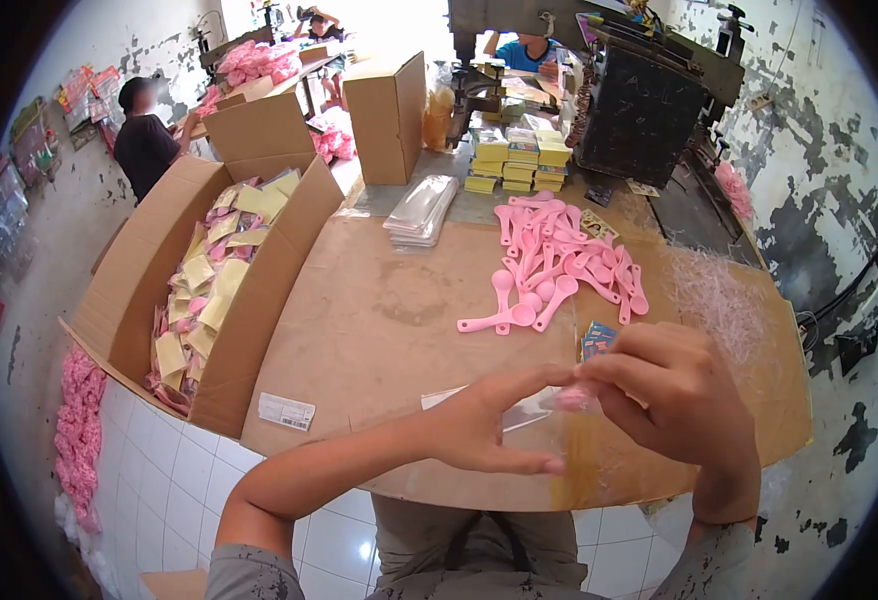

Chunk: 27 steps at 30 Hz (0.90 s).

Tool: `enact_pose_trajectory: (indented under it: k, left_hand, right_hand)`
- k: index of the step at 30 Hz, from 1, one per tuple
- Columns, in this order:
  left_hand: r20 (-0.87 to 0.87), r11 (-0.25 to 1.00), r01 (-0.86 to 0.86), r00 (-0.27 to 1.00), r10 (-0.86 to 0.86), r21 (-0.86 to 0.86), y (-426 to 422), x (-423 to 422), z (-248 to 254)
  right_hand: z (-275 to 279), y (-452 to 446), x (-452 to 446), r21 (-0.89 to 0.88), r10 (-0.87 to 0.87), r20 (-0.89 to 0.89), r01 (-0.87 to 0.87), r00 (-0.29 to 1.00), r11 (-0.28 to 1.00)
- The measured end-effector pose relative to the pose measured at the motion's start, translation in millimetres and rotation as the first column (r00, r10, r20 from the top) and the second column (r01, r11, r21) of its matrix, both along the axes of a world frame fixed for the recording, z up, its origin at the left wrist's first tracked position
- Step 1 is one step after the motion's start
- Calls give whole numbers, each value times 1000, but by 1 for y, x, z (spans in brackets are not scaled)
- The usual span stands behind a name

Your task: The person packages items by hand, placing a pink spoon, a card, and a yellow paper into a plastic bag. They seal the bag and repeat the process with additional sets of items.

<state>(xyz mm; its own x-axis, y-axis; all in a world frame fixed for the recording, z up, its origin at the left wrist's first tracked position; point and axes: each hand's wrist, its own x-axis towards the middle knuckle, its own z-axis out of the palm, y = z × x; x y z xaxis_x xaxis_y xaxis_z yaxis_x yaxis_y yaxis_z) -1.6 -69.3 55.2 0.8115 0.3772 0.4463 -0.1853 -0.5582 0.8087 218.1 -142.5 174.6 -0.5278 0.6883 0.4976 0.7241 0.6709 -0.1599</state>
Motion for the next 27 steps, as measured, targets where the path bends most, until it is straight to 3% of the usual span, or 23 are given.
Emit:
enact_pose_trajectory:
  k: [3,6,9,14,16,19,22,27]
  left_hand:
    - [-37,995,-101,994,101,-15,-5,9,6]
    - [113,929,-19,991,65,-369,-1,19,-2]
    - [156,874,70,988,7,-481,9,25,-8]
    - [112,829,-15,989,93,-559,13,28,-13]
    - [87,810,-51,988,125,-585,16,27,-17]
    - [69,775,-108,979,192,-623,17,20,-24]
    - [85,798,-167,961,263,-579,19,16,-23]
    - [-83,868,-329,943,322,-372,18,10,-28]
  right_hand:
    - [-6,1,2,-77,-46,-87,39,995,996]
    - [-15,6,3,-130,-84,-212,57,974,990]
    - [-24,17,11,-179,-105,-268,58,958,982]
    - [-42,30,17,-374,-238,-400,80,885,924]
    - [-53,35,17,-339,-228,-428,79,875,937]
    - [-72,49,8,75,-44,-383,79,923,994]
    - [-78,54,-3,257,-34,-144,71,989,964]
    - [-86,63,-20,359,-140,-1,131,990,924]
